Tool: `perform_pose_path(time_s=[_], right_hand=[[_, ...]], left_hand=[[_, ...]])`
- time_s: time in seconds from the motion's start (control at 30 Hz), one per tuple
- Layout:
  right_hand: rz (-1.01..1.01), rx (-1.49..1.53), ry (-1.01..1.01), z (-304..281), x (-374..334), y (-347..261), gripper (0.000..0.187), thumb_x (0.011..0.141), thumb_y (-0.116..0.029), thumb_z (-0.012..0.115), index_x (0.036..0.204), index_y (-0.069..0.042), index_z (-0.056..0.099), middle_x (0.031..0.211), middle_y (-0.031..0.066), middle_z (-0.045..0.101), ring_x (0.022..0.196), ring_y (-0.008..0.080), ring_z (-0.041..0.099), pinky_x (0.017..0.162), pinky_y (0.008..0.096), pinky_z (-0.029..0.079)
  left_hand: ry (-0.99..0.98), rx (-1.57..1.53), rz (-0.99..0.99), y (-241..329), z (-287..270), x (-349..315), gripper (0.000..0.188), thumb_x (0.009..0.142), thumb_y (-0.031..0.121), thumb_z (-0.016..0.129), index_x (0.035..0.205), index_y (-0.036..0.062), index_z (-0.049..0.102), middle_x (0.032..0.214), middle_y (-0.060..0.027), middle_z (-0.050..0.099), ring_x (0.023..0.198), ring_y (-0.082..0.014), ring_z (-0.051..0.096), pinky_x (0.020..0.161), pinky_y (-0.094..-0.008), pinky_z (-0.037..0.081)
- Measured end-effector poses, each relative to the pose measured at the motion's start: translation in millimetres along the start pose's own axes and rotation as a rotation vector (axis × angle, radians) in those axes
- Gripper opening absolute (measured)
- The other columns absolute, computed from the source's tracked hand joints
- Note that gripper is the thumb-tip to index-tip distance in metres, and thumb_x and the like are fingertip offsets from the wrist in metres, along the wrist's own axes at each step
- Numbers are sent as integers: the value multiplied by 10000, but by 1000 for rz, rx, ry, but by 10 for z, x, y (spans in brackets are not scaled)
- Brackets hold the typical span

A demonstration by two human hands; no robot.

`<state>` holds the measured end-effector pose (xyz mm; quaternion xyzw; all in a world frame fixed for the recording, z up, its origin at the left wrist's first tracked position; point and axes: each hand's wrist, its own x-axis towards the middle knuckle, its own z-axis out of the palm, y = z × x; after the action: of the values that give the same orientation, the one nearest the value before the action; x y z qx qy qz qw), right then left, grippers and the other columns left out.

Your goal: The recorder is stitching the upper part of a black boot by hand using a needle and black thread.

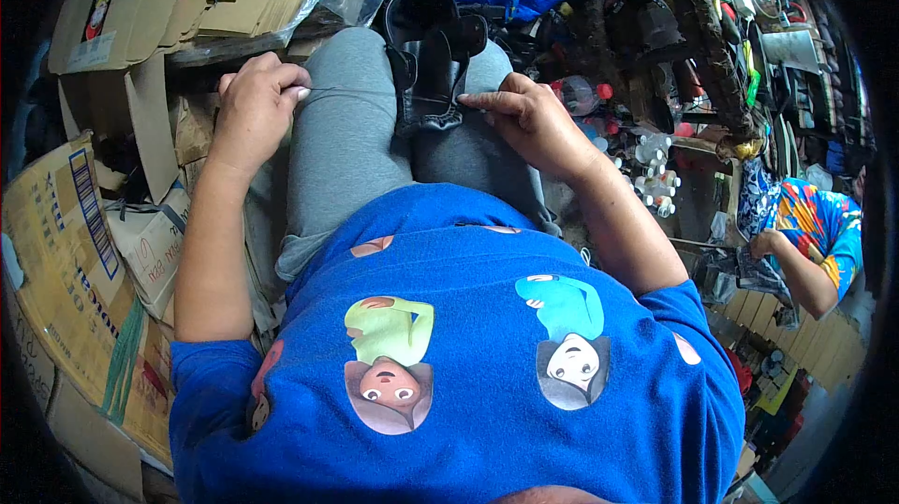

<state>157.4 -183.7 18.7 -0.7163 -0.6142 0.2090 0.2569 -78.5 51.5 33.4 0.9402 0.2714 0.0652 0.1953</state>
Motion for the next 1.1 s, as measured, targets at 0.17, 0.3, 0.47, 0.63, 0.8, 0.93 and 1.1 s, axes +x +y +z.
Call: perform_pose_path(time_s=[0.17,0.3,0.47,0.63,0.8,0.93,1.1], right_hand=[[57,92,-53,-5,6,8,347,769,-75,600,1069,-223,692,778,82,564,760,260,572,736,392,416],[-36,-170,17,-4,-36,-107,337,783,-31,617,1080,-174,689,768,62,531,767,229,545,713,347,417],[-40,-276,48,11,-77,-148,348,786,-63,616,1101,-198,678,763,50,532,789,223,537,759,358,369],[-24,-214,-6,-44,-39,-137,363,778,-57,615,1107,-198,676,766,47,532,790,223,534,766,358,363],[13,-76,-90,-107,44,99,315,796,-150,633,1058,-313,693,831,29,578,890,242,541,811,400,379],[-18,-12,-129,-133,143,204,306,806,-97,627,1044,-272,704,846,24,573,893,225,526,814,370,412],[51,93,-198,-145,213,271,291,826,-125,622,1047,-297,703,903,39,585,960,245,520,890,371,409]], left_hand=[[-54,-285,-135,-258,13,-22,119,778,140,663,893,120,685,798,-57,571,864,-236,571,752,-393,387],[221,-43,-172,-272,-88,-94,144,787,125,652,926,125,691,795,-67,573,810,-257,578,722,-392,420],[218,-177,138,342,5,-163,170,756,52,645,910,93,703,758,-73,545,737,-231,550,691,-352,423],[161,-126,347,613,443,-90,193,735,85,672,916,139,710,735,-21,500,778,-195,523,775,-350,351],[153,-239,359,622,550,110,217,738,84,673,922,188,722,727,-6,487,783,-184,515,784,-345,346],[87,-263,344,592,639,149,247,731,89,680,923,236,730,717,7,474,793,-174,506,789,-336,343],[74,-247,336,591,649,162,254,722,94,686,924,240,730,725,14,488,802,-168,510,790,-336,336]])
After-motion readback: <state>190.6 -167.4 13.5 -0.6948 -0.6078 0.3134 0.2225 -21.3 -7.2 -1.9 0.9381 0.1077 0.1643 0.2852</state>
